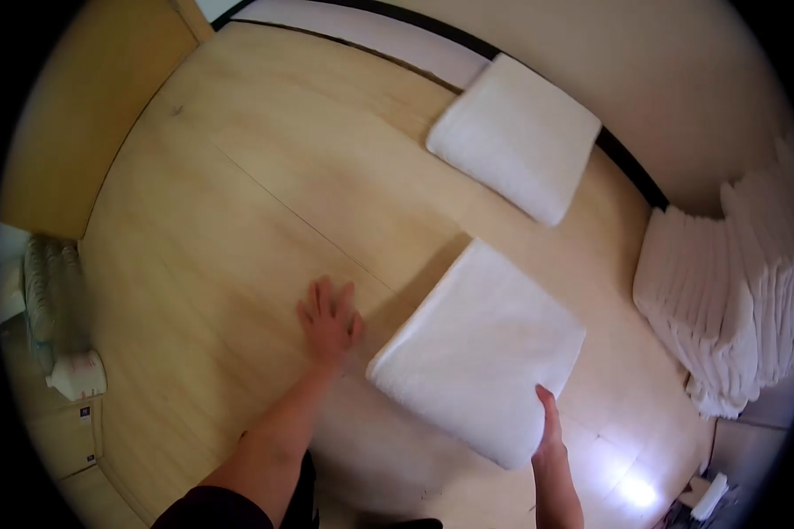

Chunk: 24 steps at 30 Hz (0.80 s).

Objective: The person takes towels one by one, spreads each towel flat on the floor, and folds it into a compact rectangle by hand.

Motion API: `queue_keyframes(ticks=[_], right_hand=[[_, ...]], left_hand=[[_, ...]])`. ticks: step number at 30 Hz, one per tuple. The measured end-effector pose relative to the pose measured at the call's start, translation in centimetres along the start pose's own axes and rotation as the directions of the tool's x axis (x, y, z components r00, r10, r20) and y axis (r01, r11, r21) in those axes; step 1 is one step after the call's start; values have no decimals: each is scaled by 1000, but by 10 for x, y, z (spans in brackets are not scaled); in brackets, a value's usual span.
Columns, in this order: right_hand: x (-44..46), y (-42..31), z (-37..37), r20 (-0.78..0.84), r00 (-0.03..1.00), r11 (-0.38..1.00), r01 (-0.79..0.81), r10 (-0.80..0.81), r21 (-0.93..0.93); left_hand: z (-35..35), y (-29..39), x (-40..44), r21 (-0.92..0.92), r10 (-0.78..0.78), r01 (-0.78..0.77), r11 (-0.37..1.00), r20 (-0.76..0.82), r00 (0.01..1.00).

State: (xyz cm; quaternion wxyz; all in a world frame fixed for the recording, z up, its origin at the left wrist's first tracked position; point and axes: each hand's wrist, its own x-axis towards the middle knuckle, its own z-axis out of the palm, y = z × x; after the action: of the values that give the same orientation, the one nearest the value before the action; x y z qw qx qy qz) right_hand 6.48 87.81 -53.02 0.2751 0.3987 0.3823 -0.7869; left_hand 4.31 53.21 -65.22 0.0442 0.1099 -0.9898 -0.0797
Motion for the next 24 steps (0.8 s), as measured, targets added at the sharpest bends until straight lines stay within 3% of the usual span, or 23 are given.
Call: queue_keyframes(ticks=[5,6,7,8,9,12,14,15,17,19,21,22,23,24], right_hand=[[4,-41,118,194,962,970,214,-190,-113],[12,-51,141,231,950,955,251,-211,-158],[24,-59,168,298,924,946,292,-239,-145],[38,-67,198,362,893,936,330,-266,-127],[52,-76,232,448,851,936,342,-274,-78],[115,-94,311,638,744,951,305,-199,-59],[161,-93,334,623,762,955,286,-179,-75],[192,-88,329,458,861,904,357,-220,-236],[203,-72,294,294,922,572,386,-251,-724],[192,-64,239,456,863,429,504,-217,-749],[150,-74,187,424,895,408,441,-136,-799],[128,-80,147,480,861,344,507,-167,-791],[107,-93,116,523,825,271,565,-216,-779],[75,-117,105,555,762,81,609,-333,-789]], left_hand=[[-18,-1,5,-125,-28,28,992,3,1000],[-2,-3,2,-419,-99,104,902,35,995],[14,-5,-1,-670,-168,170,722,67,983],[18,-11,-5,-389,-94,87,917,1,996],[19,-14,-6,-53,1,-2,999,-34,999],[-13,-2,9,-137,-60,63,989,26,998],[-14,-1,9,-154,-66,69,986,22,998],[-13,0,8,-164,-67,69,984,15,998],[-11,-1,9,-180,-71,71,981,7,997],[-8,-3,7,-194,-77,78,978,11,997],[-10,-4,5,-141,-89,89,986,7,996],[-10,-4,4,-123,-81,81,989,5,997],[5,-14,-4,-555,-180,165,815,28,983],[9,-14,-3,-674,-219,177,717,22,975]])
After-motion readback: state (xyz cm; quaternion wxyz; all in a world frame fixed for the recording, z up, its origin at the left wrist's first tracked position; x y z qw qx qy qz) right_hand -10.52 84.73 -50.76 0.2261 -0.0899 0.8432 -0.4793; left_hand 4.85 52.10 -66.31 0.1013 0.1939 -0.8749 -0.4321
